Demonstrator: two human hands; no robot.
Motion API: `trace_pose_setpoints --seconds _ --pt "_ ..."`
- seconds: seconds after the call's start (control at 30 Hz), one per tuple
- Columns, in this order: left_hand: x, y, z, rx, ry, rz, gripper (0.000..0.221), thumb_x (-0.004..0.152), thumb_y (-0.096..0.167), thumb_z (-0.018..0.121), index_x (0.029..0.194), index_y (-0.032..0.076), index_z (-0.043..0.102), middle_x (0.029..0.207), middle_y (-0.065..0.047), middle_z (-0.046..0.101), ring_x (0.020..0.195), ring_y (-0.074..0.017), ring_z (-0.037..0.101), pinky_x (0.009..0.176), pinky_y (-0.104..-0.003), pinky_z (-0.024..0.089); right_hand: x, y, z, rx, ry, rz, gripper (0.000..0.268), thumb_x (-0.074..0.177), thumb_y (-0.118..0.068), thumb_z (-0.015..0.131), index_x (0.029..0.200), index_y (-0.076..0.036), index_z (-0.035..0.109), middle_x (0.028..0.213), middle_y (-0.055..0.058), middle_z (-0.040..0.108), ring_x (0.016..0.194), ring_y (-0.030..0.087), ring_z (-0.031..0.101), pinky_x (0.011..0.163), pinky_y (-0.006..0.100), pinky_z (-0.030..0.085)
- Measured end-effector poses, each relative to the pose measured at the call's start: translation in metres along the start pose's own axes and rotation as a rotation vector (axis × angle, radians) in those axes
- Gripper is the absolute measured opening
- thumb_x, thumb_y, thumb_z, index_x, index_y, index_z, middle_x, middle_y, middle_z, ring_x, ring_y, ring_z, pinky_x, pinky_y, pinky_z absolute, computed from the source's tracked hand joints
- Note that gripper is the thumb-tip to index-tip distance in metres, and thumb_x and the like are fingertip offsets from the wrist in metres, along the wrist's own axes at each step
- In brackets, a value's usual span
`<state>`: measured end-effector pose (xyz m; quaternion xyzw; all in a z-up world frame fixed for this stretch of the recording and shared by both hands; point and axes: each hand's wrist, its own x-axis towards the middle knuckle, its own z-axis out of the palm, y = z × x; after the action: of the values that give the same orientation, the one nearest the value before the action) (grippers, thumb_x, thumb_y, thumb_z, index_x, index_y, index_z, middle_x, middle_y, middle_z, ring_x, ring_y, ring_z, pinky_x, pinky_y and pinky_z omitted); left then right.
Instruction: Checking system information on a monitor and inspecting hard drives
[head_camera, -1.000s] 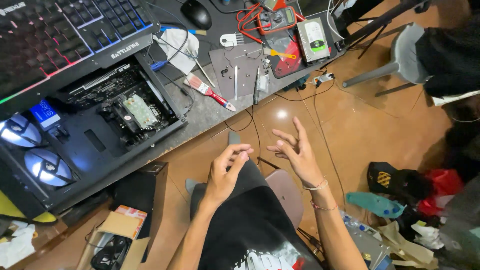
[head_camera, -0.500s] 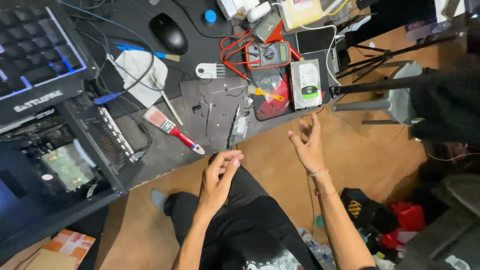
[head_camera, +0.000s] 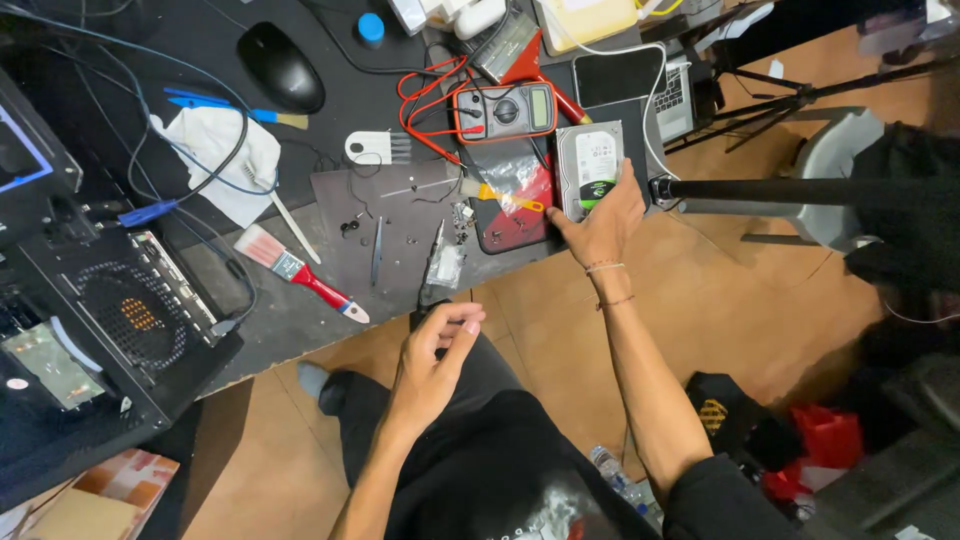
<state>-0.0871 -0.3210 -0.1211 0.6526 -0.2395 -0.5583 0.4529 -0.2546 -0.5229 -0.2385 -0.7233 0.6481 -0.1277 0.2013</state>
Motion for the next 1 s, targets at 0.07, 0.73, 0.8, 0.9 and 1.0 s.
trace_pose_setpoints --seconds 0.07,0.73,0.8,0.9,1.0 --pt "-0.002 0.002 0.001 0.009 0.003 -0.010 0.025 0.083 0.025 0.051 0.101 0.009 0.060 0.095 -0.014 0.064 0.083 -0.0268 0.063 0.074 -0.035 0.049 0.000 0.007 0.004 -0.034 0.046 -0.031 0.108 0.046 -0.026 0.086 0.131 -0.004 0.021 0.121 0.019 0.033 0.114 0.037 0.029 0.100 0.045 0.016" --pt "0.035 0.019 0.033 -0.127 -0.093 -0.040 0.073 0.077 0.038 0.058 0.130 0.001 0.024 0.125 -0.028 0.038 0.109 -0.0408 0.046 0.086 -0.044 0.042 -0.078 -0.063 -0.050 0.804 -0.350 -0.147 0.075 0.067 -0.020 0.068 0.122 -0.004 0.018 0.120 0.021 0.033 0.116 0.032 0.030 0.099 0.046 0.019" --pt "0.037 0.020 0.033 -0.176 -0.085 -0.014 0.079 0.075 0.036 0.060 0.132 -0.001 0.018 0.128 -0.030 0.031 0.114 -0.0435 0.039 0.089 -0.047 0.038 -0.077 -0.062 -0.055 0.931 -0.473 -0.137 0.078 0.067 -0.023 0.067 0.123 -0.006 0.015 0.120 0.021 0.035 0.115 0.031 0.032 0.098 0.046 0.021" --pt "0.043 0.023 0.037 -0.318 -0.095 0.027 0.086 0.072 0.030 0.065 0.132 -0.005 0.014 0.130 -0.031 0.027 0.119 -0.0428 0.033 0.094 -0.045 0.033 -0.078 -0.068 -0.067 1.088 -0.711 -0.158 0.082 0.065 -0.022 0.066 0.125 -0.009 0.011 0.121 0.023 0.038 0.114 0.031 0.035 0.097 0.046 0.022" --pt "0.049 0.008 0.036 -0.405 -0.114 0.063 0.078 0.070 0.026 0.068 0.129 -0.004 0.026 0.126 -0.025 0.036 0.118 -0.0358 0.037 0.096 -0.040 0.034 -0.079 -0.072 -0.075 1.044 -0.840 -0.251 0.086 0.062 -0.018 0.071 0.125 -0.007 0.013 0.126 0.023 0.037 0.117 0.032 0.035 0.097 0.045 0.023"
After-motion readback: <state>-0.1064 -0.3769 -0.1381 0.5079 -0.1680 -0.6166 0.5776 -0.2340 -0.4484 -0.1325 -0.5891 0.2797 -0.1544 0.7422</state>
